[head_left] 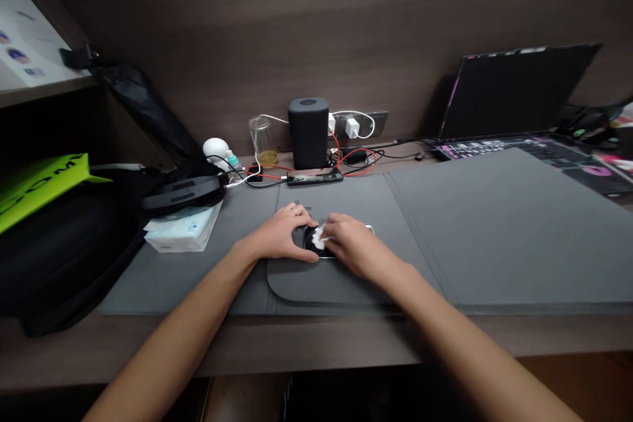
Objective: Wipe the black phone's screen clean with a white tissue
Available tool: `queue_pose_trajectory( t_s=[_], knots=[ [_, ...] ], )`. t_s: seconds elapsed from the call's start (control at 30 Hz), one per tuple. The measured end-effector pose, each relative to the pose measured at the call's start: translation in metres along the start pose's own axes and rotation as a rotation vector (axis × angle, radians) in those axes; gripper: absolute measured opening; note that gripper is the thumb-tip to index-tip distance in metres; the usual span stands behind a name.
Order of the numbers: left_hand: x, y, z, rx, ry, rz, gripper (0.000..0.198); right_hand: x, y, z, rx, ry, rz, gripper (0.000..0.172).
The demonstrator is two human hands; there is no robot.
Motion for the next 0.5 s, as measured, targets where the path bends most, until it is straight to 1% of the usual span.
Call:
queue_pose_trajectory(
  t_s=[0.07, 0.17, 0.23, 0.33, 0.43, 0.5],
  knots=[
    [-0.001, 0.001, 0.000, 0.013, 0.002, -0.008, 0.052, 0.008, 0.009, -0.010, -0.023, -0.004, 0.005, 0.016],
    [-0.001, 0.001, 0.001, 0.033, -0.005, -0.013, 0.053, 0.005, 0.014, -0.011, -0.082, 0.027, -0.027, 0.017],
    [-0.001, 0.001, 0.002, 0.024, -0.010, -0.006, 0.056, -0.004, 0.011, -0.003, -0.098, 0.044, -0.063, 0.017],
    [-0.001, -0.001, 0.002, 0.016, -0.020, 0.002, 0.060, -0.021, 0.000, 0.017, -0.056, 0.083, -0.102, 0.016],
    [0.000, -0.001, 0.002, 0.027, -0.027, 0.005, 0.060, -0.041, -0.013, 0.037, -0.013, 0.136, -0.110, 0.016],
    [0.000, -0.001, 0.002, 0.024, -0.022, 0.007, 0.060, -0.048, -0.018, 0.045, -0.002, 0.156, -0.095, 0.016]
  ],
)
Point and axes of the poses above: each hand's wrist, its own z-axis away from the middle knuckle, its own y-axis out of the palm, x = y × z, the point moved 5 cm from there along -z, towards the middle knuckle, and after that the axes turned 4 degrees about z, right-handed, at the moved point
